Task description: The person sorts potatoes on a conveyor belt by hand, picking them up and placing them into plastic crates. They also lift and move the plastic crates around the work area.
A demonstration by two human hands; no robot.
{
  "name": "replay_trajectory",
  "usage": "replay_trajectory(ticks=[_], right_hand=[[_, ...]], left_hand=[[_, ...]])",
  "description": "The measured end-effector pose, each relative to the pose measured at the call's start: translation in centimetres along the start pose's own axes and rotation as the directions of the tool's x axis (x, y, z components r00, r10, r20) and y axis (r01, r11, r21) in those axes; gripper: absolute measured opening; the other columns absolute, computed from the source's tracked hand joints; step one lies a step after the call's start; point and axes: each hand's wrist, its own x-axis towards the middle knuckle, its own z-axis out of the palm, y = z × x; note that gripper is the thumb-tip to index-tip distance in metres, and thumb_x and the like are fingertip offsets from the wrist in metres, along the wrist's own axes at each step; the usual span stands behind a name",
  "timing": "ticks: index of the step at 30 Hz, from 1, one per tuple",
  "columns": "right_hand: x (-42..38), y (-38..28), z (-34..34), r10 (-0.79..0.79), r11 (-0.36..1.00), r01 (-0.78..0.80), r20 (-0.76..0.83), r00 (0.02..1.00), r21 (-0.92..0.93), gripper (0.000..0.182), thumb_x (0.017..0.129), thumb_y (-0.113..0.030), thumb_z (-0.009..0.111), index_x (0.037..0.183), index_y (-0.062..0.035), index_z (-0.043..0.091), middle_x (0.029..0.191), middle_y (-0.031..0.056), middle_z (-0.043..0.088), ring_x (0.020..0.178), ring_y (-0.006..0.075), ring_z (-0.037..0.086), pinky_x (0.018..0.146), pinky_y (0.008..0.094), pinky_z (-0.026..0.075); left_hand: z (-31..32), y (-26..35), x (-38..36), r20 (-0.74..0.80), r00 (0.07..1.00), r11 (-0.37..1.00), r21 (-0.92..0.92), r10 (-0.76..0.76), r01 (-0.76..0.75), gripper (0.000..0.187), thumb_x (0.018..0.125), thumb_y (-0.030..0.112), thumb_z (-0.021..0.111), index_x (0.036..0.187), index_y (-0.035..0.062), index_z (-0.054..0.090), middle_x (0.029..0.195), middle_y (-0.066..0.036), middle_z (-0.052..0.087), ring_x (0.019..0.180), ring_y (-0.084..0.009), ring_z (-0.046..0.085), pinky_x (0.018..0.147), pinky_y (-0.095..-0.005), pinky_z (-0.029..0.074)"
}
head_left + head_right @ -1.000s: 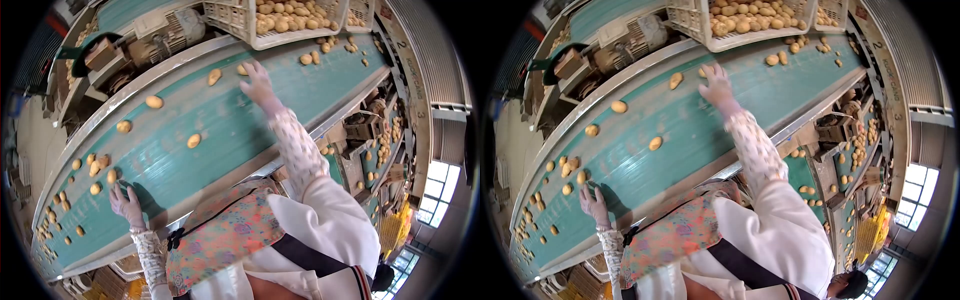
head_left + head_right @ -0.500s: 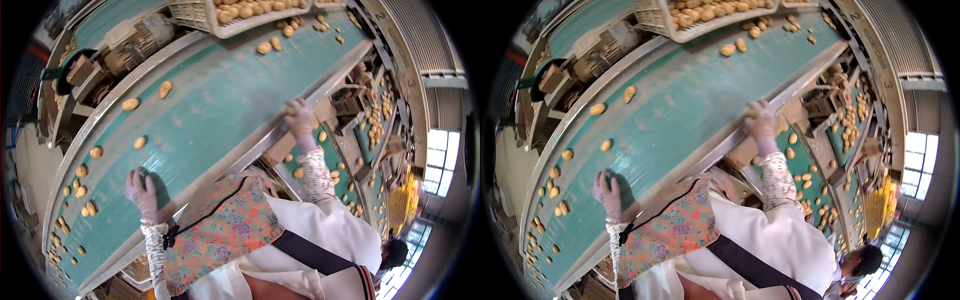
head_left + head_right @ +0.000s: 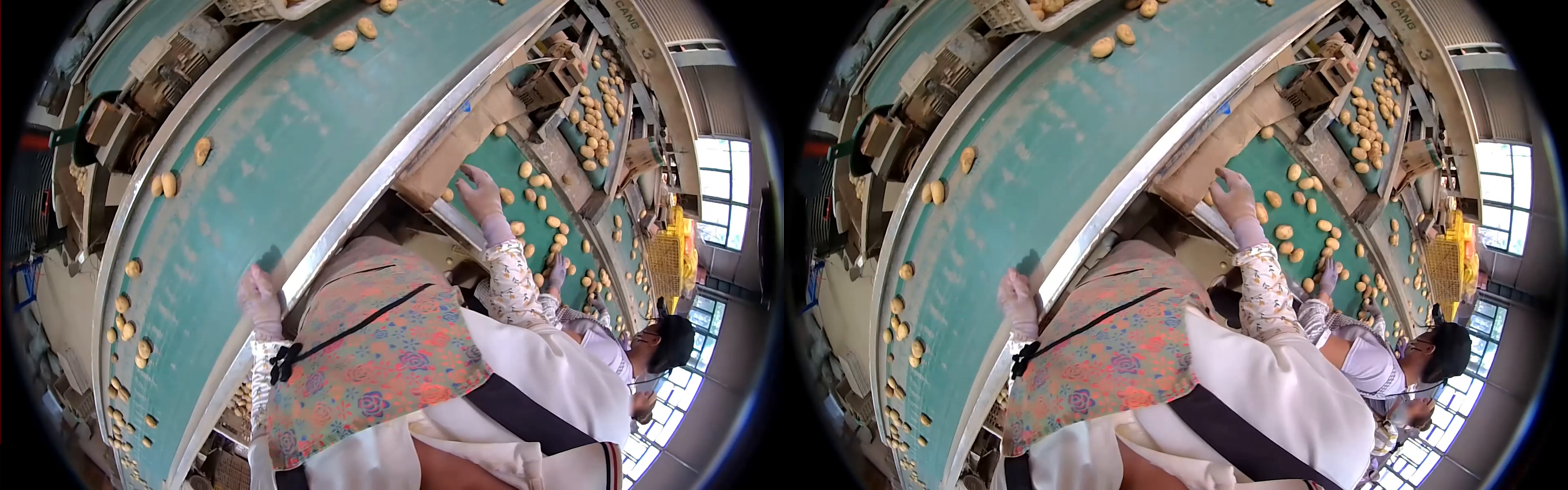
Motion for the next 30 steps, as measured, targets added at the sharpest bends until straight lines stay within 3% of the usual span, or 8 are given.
replay_trajectory(ticks=[5,12,15,18,21,24,26,30], right_hand=[[-2.2,-1.2,1.8,-0.001,1.0,-0.001,0.085,0.996,0.024,0.042,0.089,-0.025,0.067,0.125,-0.0037,0.067,0.118,0.0165,0.07,0.111,0.0287,0.067,0.097,0.0369,0.052],[6.2,-10.3,9.1,-0.556,0.821,0.526,-0.097,0.826,-0.221,0.043,0.081,-0.029,0.066,0.119,-0.0103,0.066,0.128,0.0189,0.058,0.123,0.0388,0.051,0.107,0.0522,0.036],[9.8,-13.6,12.0,-0.54,0.792,0.609,0.41,0.735,-0.049,0.064,0.081,-0.048,0.072,0.136,-0.0195,0.058,0.133,0.0187,0.056,0.128,0.0394,0.048,0.11,0.051,0.037],[17.3,-18.5,12.0,-0.511,0.858,0.49,0.354,0.783,0.153,0.074,0.079,-0.062,0.069,0.141,-0.0233,0.055,0.139,0.0181,0.052,0.133,0.0396,0.045,0.11,0.0528,0.037],[24.4,-24.6,11.7,-0.462,0.853,0.498,0.219,0.86,-0.155,0.071,0.079,-0.056,0.074,0.141,-0.0245,0.056,0.143,0.0172,0.051,0.137,0.0387,0.042,0.11,0.0542,0.037],[25.9,-30.2,14.8,-0.331,0.808,0.514,0.5,0.8,-0.288,0.067,0.076,-0.056,0.074,0.135,-0.0272,0.061,0.145,0.0149,0.046,0.135,0.0381,0.042,0.107,0.054,0.04],[24.6,-29.5,21.6,-0.59,0.635,0.76,0.549,0.592,-0.139,0.06,0.072,-0.046,0.08,0.126,-0.0268,0.064,0.143,0.0138,0.047,0.133,0.0366,0.042,0.106,0.0503,0.043],[18.2,-27.0,20.3,-0.753,0.641,0.717,0.41,0.515,0.275,0.046,0.069,-0.037,0.082,0.108,-0.0179,0.067,0.125,0.0088,0.059,0.119,0.0327,0.053,0.099,0.0461,0.046]], left_hand=[[-0.2,0.7,-0.1,0.064,0.985,0.982,-0.091,-0.158,0.164,0.044,0.106,0.031,0.047,0.071,0.0055,0.056,0.064,-0.017,0.056,0.062,-0.0386,0.055,0.059,-0.0485,0.04],[0.6,0.3,-0.1,0.003,0.992,0.992,-0.028,-0.124,0.124,0.043,0.104,0.027,0.052,0.067,0.0048,0.055,0.063,-0.017,0.055,0.059,-0.0374,0.052,0.056,-0.0485,0.037],[0.2,1.8,0.7,-0.165,0.985,0.993,0.098,-0.048,0.064,0.04,0.101,0.022,0.055,0.066,0.004,0.053,0.067,-0.016,0.055,0.064,-0.0364,0.052,0.059,-0.0485,0.037],[-0.2,4.4,2.6,-0.289,0.957,0.983,0.166,-0.022,0.073,0.036,0.097,0.019,0.061,0.065,0.0033,0.051,0.069,-0.015,0.052,0.068,-0.0358,0.052,0.066,-0.0485,0.039],[0.1,4.8,2.2,-0.372,0.928,0.949,0.281,-0.028,0.141,0.034,0.095,0.018,0.064,0.066,0.0037,0.053,0.075,-0.016,0.057,0.079,-0.038,0.057,0.078,-0.0491,0.044],[0.4,3.4,2.0,-0.348,0.926,0.905,0.332,-0.145,0.266,0.03,0.095,0.018,0.064,0.07,0.0038,0.057,0.082,-0.018,0.062,0.096,-0.0416,0.06,0.089,-0.0518,0.045],[0.1,4.0,2.2,-0.323,0.904,0.875,0.302,-0.28,0.378,0.029,0.096,0.018,0.064,0.071,0.0038,0.059,0.082,-0.018,0.062,0.097,-0.0412,0.059,0.088,-0.0518,0.045],[0.0,3.4,2.0,-0.282,0.886,0.842,0.301,-0.369,0.447,0.03,0.097,0.019,0.063,0.071,0.0042,0.061,0.081,-0.019,0.061,0.098,-0.0406,0.059,0.087,-0.0512,0.045]])
